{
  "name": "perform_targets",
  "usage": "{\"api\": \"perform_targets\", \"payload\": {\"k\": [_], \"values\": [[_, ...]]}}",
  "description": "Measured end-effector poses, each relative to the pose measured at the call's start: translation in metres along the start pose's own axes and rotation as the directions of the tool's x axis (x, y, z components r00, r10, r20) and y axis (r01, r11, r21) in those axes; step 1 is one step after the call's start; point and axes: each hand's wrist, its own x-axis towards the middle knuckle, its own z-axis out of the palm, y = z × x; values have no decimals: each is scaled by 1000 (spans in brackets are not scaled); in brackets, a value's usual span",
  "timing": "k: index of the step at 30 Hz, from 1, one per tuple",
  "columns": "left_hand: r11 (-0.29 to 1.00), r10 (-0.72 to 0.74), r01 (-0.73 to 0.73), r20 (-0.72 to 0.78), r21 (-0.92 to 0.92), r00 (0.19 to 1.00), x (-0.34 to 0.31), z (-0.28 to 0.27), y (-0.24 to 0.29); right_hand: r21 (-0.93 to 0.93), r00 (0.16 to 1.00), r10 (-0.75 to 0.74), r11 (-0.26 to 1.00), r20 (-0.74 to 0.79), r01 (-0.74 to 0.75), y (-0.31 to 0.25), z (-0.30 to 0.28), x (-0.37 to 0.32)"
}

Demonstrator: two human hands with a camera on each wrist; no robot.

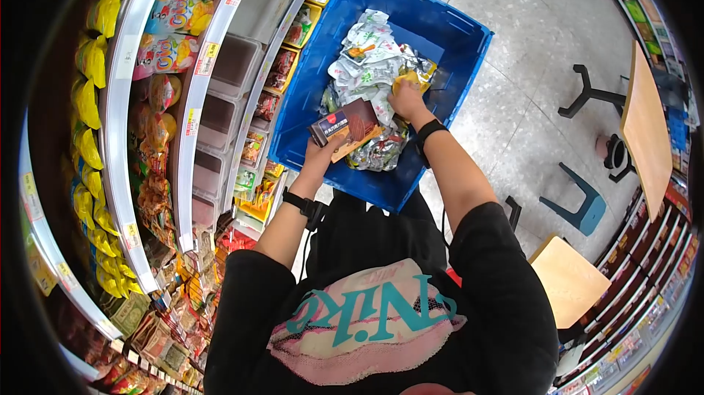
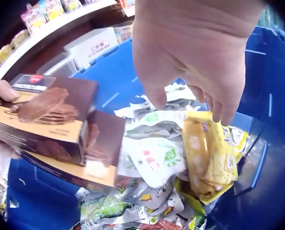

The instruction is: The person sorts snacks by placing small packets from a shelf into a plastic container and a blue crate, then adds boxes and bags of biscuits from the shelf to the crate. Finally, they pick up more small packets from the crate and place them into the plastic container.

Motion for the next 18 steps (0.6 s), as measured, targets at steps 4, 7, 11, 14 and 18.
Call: {"api": "perform_targets", "payload": {"k": [4,7,11,14,18], "values": [[1000,16,-15,16,-27,1000,12,42,-3,332,988,-152,930,-38,156,16,-41,-31],[998,63,-63,16,-15,998,33,75,-7,548,981,-164,813,-106,195,31,-70,-74],[994,105,-105,-20,-9,994,62,119,-2,790,987,-154,601,-37,123,67,-85,-121],[998,51,-51,15,34,999,101,138,-14,798,995,-103,600,3,59,91,-88,-145],[993,-108,107,-9,-46,994,125,176,-6,787,999,-45,617,24,9,114,-81,-163]]}}
